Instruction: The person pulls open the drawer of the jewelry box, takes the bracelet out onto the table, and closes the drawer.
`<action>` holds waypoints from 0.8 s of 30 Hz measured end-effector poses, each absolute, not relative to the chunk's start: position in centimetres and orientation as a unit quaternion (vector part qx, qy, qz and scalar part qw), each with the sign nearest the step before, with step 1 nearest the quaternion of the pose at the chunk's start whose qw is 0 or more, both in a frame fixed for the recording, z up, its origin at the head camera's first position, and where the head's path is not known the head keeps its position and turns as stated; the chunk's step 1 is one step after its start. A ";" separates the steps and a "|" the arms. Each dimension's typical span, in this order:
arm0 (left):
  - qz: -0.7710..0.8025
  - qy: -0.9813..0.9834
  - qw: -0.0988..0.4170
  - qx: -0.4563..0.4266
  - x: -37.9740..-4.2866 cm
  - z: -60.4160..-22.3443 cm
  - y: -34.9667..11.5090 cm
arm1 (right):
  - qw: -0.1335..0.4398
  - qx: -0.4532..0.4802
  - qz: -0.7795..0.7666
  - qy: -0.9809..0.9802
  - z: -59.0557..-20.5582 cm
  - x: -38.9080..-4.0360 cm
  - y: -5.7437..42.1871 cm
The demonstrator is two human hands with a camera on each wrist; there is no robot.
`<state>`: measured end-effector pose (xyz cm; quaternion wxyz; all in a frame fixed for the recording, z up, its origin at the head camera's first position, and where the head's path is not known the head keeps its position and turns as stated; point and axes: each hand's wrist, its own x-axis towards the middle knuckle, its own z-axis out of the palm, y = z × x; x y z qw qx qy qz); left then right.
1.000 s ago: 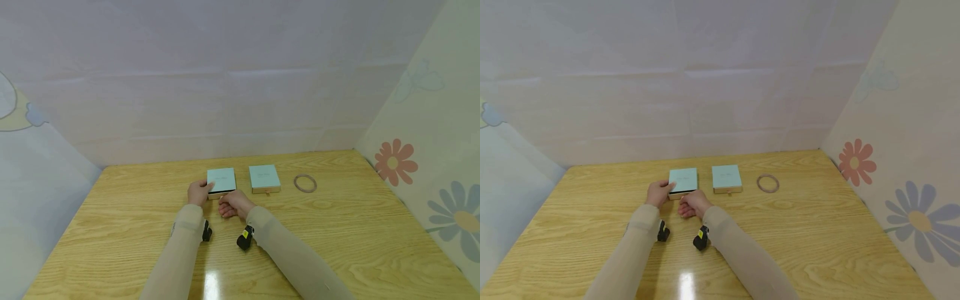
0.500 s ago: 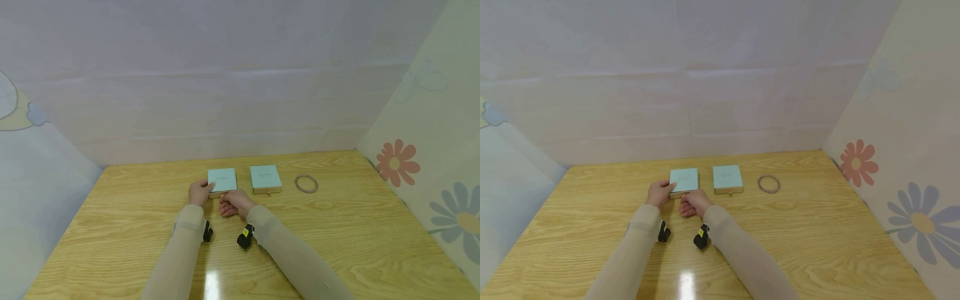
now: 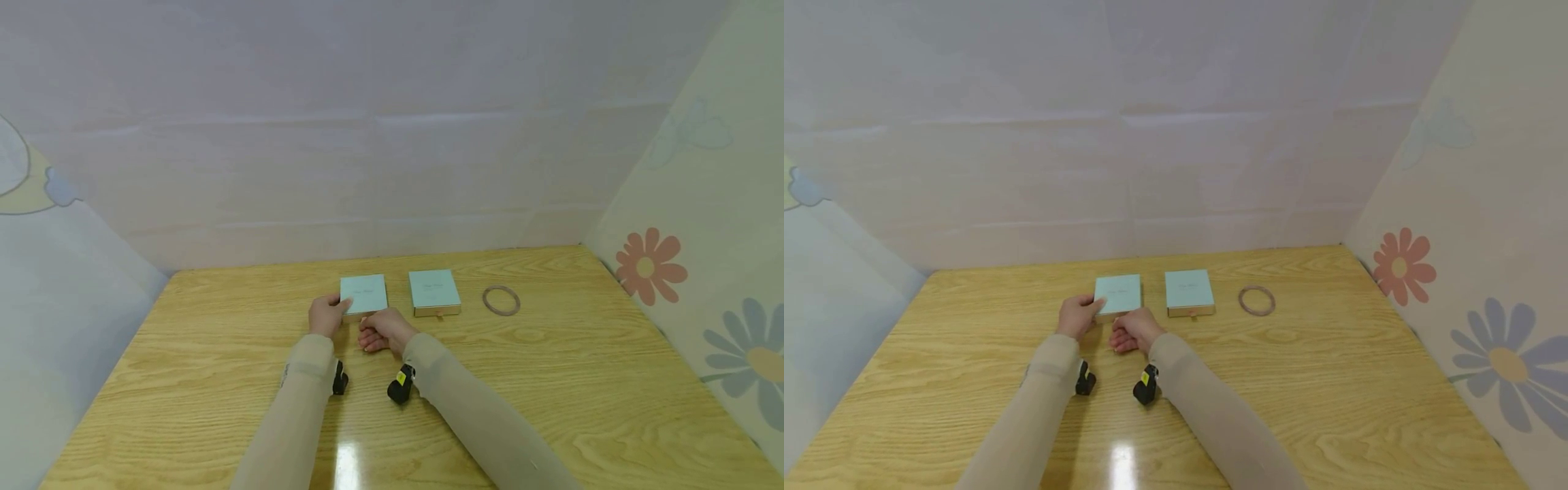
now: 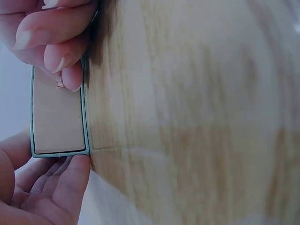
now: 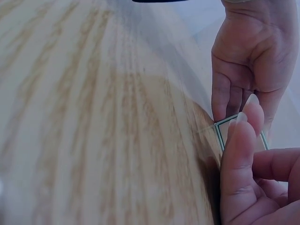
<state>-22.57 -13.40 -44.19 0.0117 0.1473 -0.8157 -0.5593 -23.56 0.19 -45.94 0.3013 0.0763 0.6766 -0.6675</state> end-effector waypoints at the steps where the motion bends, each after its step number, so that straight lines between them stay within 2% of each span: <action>1: -0.559 -0.816 0.012 0.147 -22.5 -44.2 -13.4 | 0.301 0.077 -0.668 0.676 -45.9 -23.5 0.2; 24: -0.562 -0.813 0.000 0.152 -22.4 -44.0 -13.3 | 0.277 0.090 -0.682 0.671 -45.9 -22.9 -0.2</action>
